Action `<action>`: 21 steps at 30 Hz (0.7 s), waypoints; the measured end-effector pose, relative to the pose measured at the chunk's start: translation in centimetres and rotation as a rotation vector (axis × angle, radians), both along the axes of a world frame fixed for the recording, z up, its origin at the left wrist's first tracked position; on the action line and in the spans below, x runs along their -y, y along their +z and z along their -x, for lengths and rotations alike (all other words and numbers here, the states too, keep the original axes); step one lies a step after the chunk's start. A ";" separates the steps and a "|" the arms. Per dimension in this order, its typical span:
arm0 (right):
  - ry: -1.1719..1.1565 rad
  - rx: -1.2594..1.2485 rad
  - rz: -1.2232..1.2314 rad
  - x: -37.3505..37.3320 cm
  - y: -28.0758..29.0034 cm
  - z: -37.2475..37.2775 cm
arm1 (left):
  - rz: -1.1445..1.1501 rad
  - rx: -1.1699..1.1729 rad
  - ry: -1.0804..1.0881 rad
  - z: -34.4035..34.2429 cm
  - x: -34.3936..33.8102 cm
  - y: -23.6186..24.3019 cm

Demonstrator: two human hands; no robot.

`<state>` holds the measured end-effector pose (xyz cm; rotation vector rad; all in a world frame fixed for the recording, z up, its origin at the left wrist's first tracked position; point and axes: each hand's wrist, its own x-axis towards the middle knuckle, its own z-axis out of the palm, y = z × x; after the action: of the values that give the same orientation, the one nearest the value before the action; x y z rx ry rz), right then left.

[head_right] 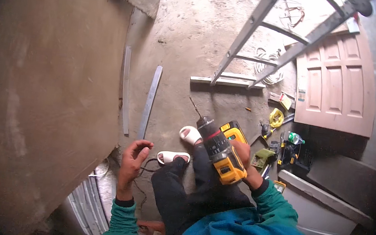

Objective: The person prepares a power drill by adjusting the chuck, then climbs a metal ladder to secure a metal stud to the ceiling frame using the drill.

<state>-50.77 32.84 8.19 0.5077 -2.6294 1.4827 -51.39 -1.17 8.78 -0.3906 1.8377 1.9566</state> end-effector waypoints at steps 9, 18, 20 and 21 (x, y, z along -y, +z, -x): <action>-0.242 0.278 0.392 -6.7 9.0 -3.4 | 0.256 -0.088 -0.293 4.8 -8.7 11.4; -0.434 0.176 0.226 -13.0 11.1 -2.5 | 0.489 -0.440 -0.273 12.8 -15.0 19.3; -0.493 0.081 0.057 -15.2 8.9 -3.1 | 0.548 -0.565 -0.294 15.7 -16.4 21.8; -0.535 0.004 -0.117 -16.3 7.9 -3.8 | 0.605 -0.673 -0.304 17.2 -17.3 23.0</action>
<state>-46.97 49.11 16.12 -0.1887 -2.5727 1.1628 -68.60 16.12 31.79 0.4238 2.7100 1.3745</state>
